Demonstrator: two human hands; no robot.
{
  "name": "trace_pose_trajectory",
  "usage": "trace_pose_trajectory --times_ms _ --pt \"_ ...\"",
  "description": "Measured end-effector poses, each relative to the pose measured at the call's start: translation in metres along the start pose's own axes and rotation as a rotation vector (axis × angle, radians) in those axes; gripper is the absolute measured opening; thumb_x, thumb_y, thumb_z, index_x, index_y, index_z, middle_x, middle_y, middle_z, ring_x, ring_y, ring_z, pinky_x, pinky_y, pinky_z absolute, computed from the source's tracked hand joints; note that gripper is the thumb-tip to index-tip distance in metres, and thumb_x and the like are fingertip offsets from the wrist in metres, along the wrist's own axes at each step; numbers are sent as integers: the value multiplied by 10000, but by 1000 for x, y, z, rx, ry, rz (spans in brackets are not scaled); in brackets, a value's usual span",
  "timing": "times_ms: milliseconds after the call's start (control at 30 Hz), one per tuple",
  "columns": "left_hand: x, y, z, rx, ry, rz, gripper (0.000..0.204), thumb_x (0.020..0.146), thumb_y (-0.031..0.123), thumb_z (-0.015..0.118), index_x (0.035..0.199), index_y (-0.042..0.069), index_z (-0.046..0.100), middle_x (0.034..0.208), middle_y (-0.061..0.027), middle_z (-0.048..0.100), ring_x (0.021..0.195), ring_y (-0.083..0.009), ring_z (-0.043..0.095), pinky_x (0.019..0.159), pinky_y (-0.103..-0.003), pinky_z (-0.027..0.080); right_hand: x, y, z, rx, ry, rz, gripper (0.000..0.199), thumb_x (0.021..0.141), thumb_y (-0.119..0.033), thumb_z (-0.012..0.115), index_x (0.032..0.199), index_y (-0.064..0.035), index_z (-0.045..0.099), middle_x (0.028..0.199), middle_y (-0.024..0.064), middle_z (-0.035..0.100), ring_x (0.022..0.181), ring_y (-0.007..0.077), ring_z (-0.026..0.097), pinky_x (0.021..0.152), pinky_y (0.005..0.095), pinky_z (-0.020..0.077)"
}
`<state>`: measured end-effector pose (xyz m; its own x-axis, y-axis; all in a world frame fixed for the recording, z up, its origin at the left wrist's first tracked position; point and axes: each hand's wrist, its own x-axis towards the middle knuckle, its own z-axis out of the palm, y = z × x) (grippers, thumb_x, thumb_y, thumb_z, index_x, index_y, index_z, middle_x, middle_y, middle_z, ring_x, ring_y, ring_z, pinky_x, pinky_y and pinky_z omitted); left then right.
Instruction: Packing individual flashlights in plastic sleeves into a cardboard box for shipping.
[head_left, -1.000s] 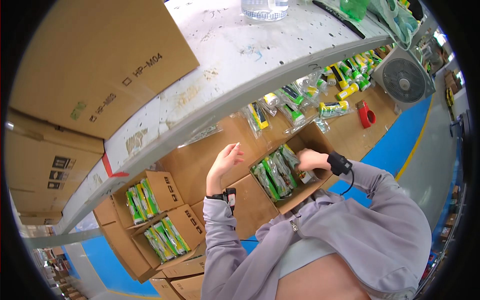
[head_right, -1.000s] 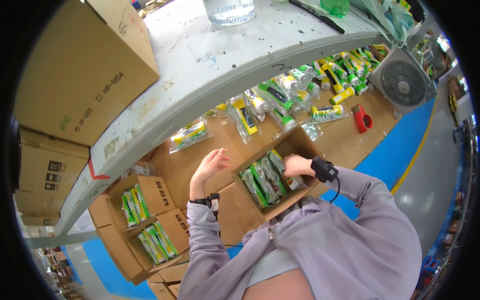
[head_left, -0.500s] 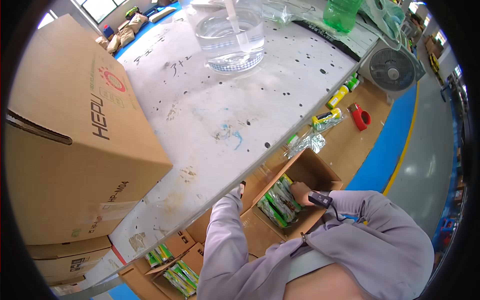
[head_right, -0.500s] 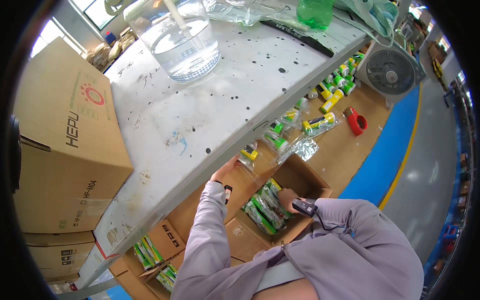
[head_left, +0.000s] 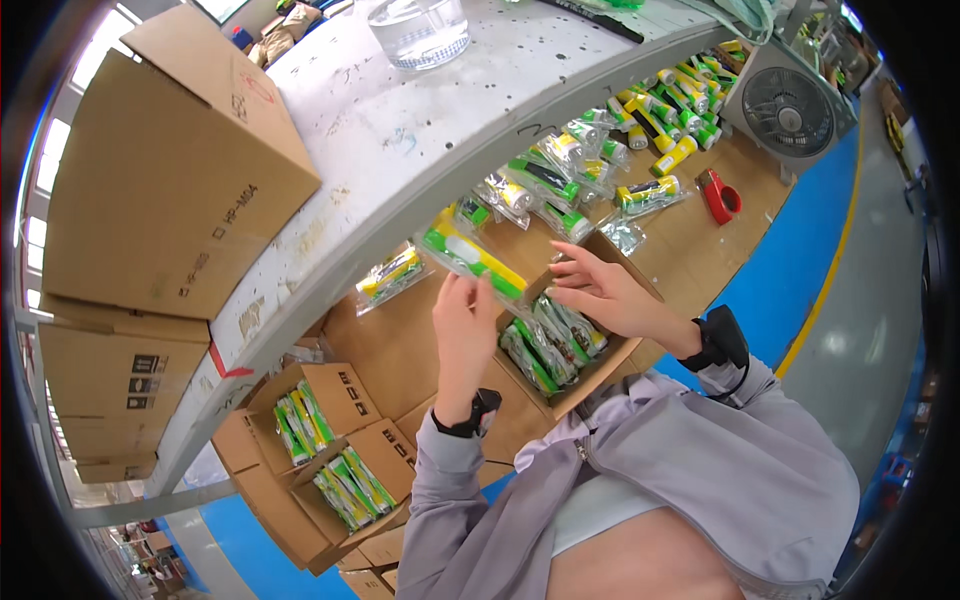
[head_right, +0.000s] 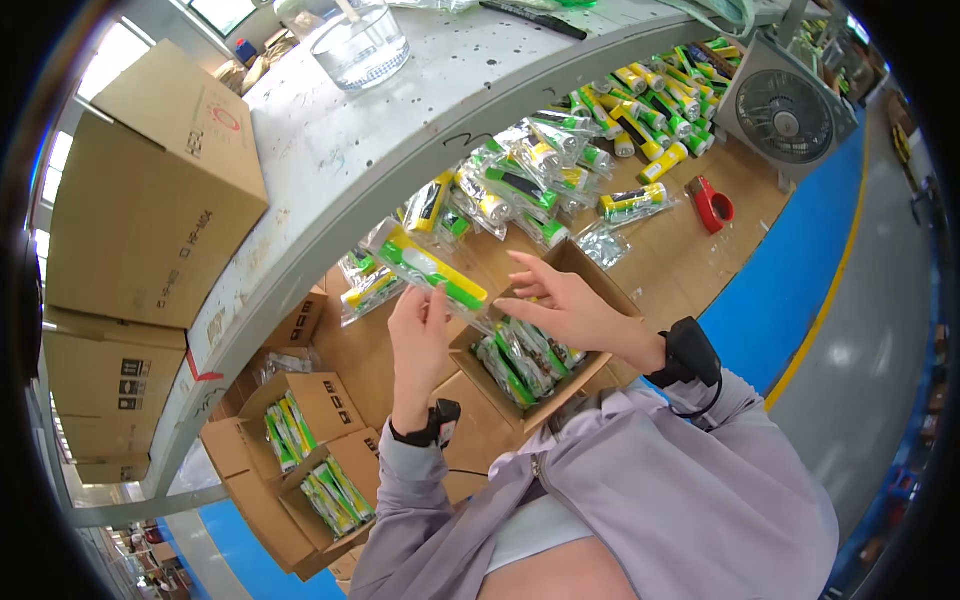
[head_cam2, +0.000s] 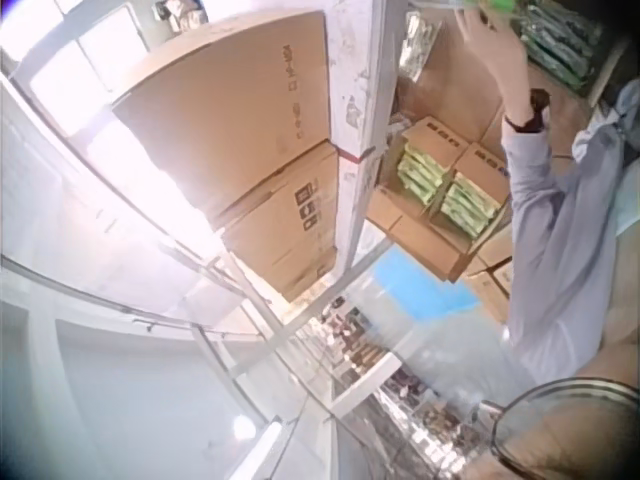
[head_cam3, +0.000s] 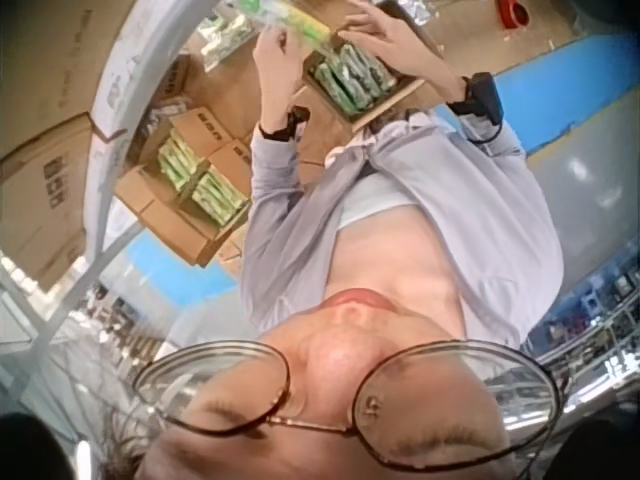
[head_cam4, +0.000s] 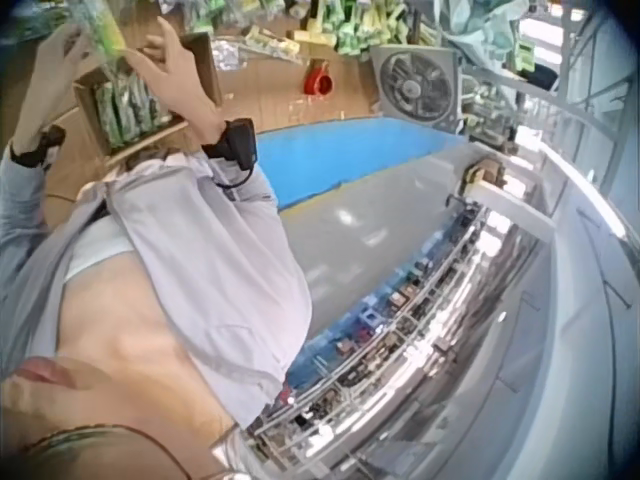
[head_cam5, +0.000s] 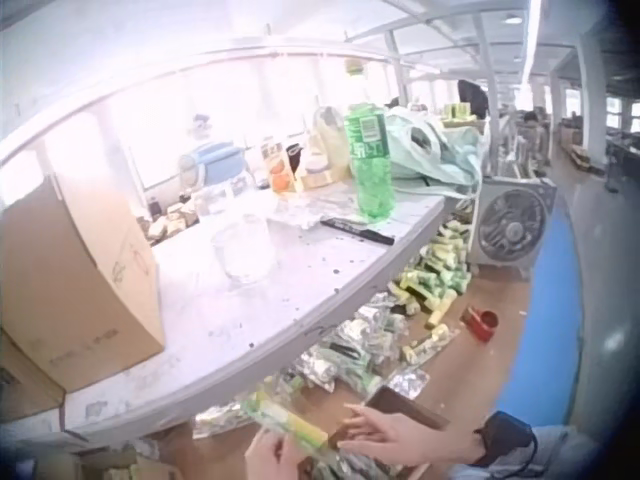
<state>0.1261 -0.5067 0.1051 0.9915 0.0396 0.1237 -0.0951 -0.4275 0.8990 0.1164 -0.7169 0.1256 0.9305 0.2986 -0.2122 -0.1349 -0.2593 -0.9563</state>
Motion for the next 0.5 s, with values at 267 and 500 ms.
trace_pose_trajectory --times_ms 267,500 --pt "-134 79 59 147 -368 450 269 799 162 615 1025 38 535 1315 -300 333 1168 -482 383 937 -468 383 -38 -3 -1 190 -96 -159 609 803 -262 669 1280 -15 384 1112 133 544 1013 201 517 875 332 418" --pt "-157 79 47 39 -1119 323 279 875 230 548 1073 36 513 1293 -223 420 1164 -380 433 955 -418 372 2 43 -53 -1018 -446 -4 460 766 -396 633 855 55 626 766 204 641 750 322 636 712 361 503"
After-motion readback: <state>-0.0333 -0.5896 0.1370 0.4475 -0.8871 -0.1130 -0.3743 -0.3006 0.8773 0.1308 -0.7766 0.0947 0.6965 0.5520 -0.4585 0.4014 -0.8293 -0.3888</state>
